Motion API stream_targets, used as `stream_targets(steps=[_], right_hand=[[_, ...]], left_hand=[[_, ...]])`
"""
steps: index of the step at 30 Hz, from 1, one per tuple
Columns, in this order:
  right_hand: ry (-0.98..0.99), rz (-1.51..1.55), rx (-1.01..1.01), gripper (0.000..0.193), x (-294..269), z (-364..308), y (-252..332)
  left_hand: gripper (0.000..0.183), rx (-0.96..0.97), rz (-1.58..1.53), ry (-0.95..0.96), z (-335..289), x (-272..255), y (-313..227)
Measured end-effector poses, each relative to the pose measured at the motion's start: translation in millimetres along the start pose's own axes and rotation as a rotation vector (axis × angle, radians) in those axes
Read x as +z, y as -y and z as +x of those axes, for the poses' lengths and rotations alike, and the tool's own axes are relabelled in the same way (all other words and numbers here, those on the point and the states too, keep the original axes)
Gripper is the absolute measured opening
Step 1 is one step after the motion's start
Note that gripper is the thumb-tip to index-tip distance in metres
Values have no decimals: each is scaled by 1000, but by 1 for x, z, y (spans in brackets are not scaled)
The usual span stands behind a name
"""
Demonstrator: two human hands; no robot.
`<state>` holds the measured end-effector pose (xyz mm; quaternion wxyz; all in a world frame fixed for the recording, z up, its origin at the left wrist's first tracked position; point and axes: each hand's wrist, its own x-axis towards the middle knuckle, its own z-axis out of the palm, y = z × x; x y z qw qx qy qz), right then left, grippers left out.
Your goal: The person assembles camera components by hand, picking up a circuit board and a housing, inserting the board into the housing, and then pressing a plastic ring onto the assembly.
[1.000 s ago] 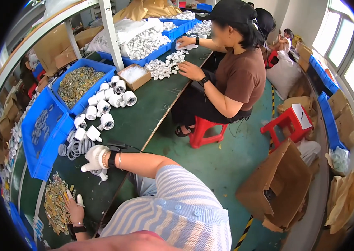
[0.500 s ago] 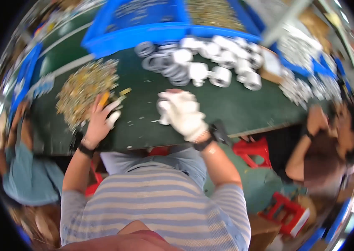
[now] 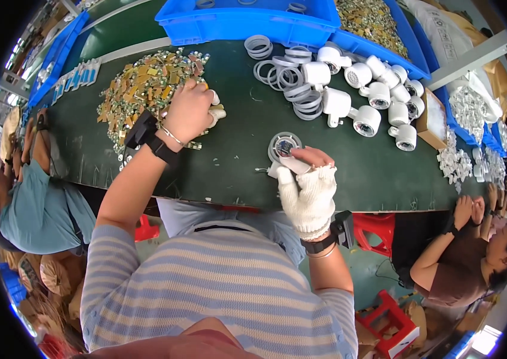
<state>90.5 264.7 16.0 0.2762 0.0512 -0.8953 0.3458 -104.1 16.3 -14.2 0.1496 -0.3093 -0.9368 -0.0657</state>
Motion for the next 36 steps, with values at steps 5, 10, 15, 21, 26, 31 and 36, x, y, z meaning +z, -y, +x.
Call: stream_targets(steps=[5, 10, 15, 21, 26, 31, 36], right_hand=[[156, -164, -64, 23, -5, -4, 11], [186, -240, -98, 18, 17, -3, 4], [122, -83, -84, 10, 24, 4, -1], [325, 368, 8, 8, 10, 21, 9], [513, 468, 82, 9, 10, 22, 12], [496, 449, 99, 11, 9, 22, 15], [449, 405, -40, 12, 8, 26, 17]], left_hand=[[9, 53, -113, -44, 5, 2, 4], [22, -557, -1467, 157, -27, -40, -32], [35, -773, -2000, 306, -80, -47, -56], [21, -692, -2138, 341, -99, -53, -76], [27, -574, -1991, 325, -108, -54, -86], [27, -534, -1625, 405, -114, -53, -85], [25, -517, -1518, 426, -115, -67, -90]])
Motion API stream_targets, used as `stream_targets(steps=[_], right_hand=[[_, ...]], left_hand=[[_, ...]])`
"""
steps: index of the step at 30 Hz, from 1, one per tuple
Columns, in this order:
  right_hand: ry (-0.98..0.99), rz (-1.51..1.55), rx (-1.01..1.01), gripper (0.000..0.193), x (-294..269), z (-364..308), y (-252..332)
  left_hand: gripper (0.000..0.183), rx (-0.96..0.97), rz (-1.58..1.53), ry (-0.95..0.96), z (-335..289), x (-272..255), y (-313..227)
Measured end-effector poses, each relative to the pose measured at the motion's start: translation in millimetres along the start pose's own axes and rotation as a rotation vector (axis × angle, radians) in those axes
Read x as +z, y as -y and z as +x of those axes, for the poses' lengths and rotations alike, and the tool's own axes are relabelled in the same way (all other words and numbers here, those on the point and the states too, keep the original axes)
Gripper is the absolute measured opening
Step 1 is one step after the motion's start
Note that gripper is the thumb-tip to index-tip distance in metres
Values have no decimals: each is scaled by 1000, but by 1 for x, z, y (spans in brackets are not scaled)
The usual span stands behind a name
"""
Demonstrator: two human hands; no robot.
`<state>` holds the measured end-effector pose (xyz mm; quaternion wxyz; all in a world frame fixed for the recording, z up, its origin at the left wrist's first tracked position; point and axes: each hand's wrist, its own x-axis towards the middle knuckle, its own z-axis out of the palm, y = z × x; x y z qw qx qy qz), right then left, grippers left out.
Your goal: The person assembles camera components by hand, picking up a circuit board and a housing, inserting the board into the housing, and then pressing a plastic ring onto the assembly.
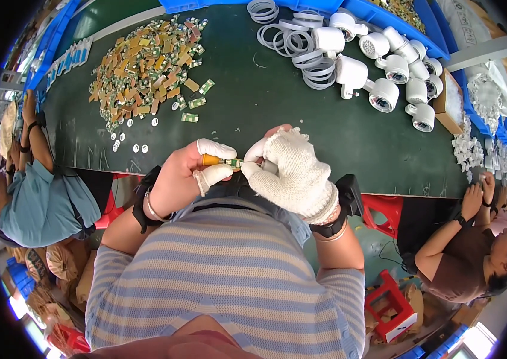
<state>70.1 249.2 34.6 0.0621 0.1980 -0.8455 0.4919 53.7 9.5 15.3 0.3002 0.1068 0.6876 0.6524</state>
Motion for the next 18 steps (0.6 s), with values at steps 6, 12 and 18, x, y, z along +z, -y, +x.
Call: stream_targets(steps=[6, 12, 18], right_hand=[[102, 44, 52, 16, -4, 0, -5], [66, 106, 120, 17, 5, -9, -3], [-5, 37, -10, 18, 7, -6, -7]], left_hand=[[26, 61, 119, 27, -5, 3, -6], [24, 17, 24, 2, -6, 4, 6], [22, 39, 106, -53, -9, 11, 0]])
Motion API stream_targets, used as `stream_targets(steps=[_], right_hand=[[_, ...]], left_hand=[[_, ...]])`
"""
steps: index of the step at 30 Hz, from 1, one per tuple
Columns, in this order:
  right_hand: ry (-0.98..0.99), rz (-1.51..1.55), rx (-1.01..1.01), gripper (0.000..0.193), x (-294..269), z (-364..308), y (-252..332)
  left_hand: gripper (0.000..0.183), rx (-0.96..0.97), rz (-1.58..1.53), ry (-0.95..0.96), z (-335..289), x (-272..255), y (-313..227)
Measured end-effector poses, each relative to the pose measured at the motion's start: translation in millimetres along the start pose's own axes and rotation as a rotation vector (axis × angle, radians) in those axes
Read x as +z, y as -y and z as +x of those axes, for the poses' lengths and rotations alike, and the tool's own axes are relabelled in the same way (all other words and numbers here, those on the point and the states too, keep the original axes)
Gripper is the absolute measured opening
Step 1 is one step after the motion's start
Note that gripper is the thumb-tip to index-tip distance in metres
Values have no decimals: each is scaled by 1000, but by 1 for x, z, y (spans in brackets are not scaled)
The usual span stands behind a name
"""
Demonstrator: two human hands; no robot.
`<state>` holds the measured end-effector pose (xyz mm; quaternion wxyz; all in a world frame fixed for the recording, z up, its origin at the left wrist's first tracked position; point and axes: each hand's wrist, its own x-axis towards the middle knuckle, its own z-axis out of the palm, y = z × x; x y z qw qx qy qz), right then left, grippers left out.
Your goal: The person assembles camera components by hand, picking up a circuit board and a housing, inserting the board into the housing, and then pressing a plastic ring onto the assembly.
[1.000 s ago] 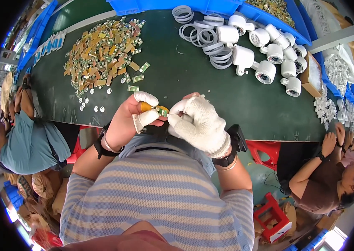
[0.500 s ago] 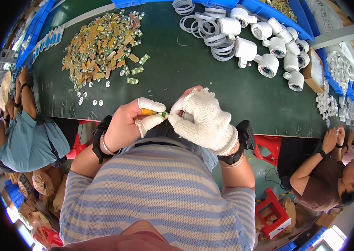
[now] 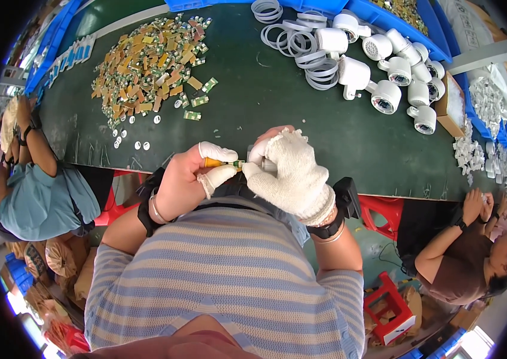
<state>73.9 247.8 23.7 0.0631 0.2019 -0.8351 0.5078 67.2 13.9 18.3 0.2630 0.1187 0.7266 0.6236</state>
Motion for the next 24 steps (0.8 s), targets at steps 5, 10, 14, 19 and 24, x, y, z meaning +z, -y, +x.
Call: stream_targets(steps=[5, 10, 14, 19, 24], right_hand=[[83, 1, 95, 17, -2, -2, -3], [73, -66, -7, 19, -8, 6, 3], [126, -230, -157, 20, -10, 13, 1], [151, -125, -229, 20, -6, 19, -5], [232, -257, -174, 18, -5, 21, 7]], left_hand=[[22, 46, 112, 13, 3, -5, 2], [21, -31, -16, 13, 5, -11, 4], [18, 138, 125, 23, 2, -11, -7], [19, 215, 284, 13, -1, -11, -7], [18, 306, 354, -39, -2, -13, -2]])
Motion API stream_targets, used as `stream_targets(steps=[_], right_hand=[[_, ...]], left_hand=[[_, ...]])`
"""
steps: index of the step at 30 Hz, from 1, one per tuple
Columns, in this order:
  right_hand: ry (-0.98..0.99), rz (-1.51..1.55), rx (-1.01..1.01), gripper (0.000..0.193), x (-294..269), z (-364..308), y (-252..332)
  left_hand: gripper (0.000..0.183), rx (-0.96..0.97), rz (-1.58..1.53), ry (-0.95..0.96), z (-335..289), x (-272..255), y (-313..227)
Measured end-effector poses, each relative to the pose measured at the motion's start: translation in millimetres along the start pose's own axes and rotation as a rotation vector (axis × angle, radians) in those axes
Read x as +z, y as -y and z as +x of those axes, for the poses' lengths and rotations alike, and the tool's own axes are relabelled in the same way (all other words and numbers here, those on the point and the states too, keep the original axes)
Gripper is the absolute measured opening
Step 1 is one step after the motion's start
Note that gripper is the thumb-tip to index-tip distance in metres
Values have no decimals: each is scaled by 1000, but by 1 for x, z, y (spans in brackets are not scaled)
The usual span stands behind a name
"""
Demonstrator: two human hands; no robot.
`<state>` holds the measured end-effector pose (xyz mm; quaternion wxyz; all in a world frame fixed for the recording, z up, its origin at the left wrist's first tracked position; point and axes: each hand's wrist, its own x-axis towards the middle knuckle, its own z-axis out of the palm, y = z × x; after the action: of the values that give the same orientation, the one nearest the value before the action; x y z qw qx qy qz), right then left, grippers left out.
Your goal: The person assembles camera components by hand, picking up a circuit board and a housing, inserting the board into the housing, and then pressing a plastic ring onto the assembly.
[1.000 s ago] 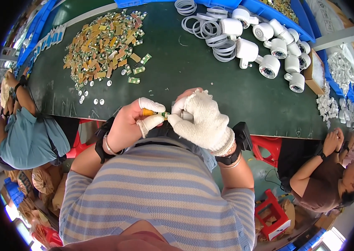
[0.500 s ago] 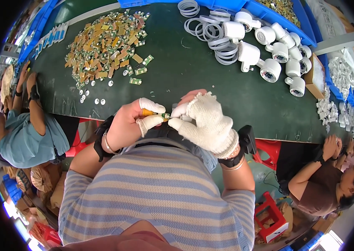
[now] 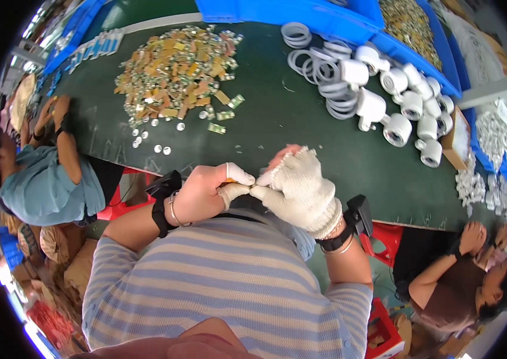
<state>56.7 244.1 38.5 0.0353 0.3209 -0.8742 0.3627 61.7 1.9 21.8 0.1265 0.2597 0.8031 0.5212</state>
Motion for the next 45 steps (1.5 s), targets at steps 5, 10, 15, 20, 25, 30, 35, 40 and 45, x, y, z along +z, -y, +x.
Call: stream_targets(steps=[5, 10, 15, 20, 25, 30, 35, 40, 45], right_hand=[[-216, 42, 78, 59, 0, -2, 22], [-395, 52, 209, 33, -20, -38, -13], [-811, -649, 467, 38, -70, -72, -102], [-581, -335, 734, 65, -112, -88, -140], [-749, -4, 727, 44, -73, -38, -30], [-242, 29, 35, 56, -13, -3, 13], [-405, -726, 311, 42, -30, 34, -84], [-247, -750, 157, 18, 1, 50, -114], [-285, -759, -11, 17, 11, 31, -92]], left_hand=[[23, -93, -166, -144, -22, -57, -15], [21, -311, 257, -691, -79, -189, -7], [35, -262, 351, -685, -88, -277, 118], [54, -381, 481, -651, -18, -164, 53], [74, 72, 429, -298, 4, -43, 3], [98, 254, 198, 32, 24, 0, -6], [73, -214, -751, 78, 16, 2, 20], [71, -287, -971, -32, 4, -8, 22], [64, -339, -990, -62, -10, -26, 25]])
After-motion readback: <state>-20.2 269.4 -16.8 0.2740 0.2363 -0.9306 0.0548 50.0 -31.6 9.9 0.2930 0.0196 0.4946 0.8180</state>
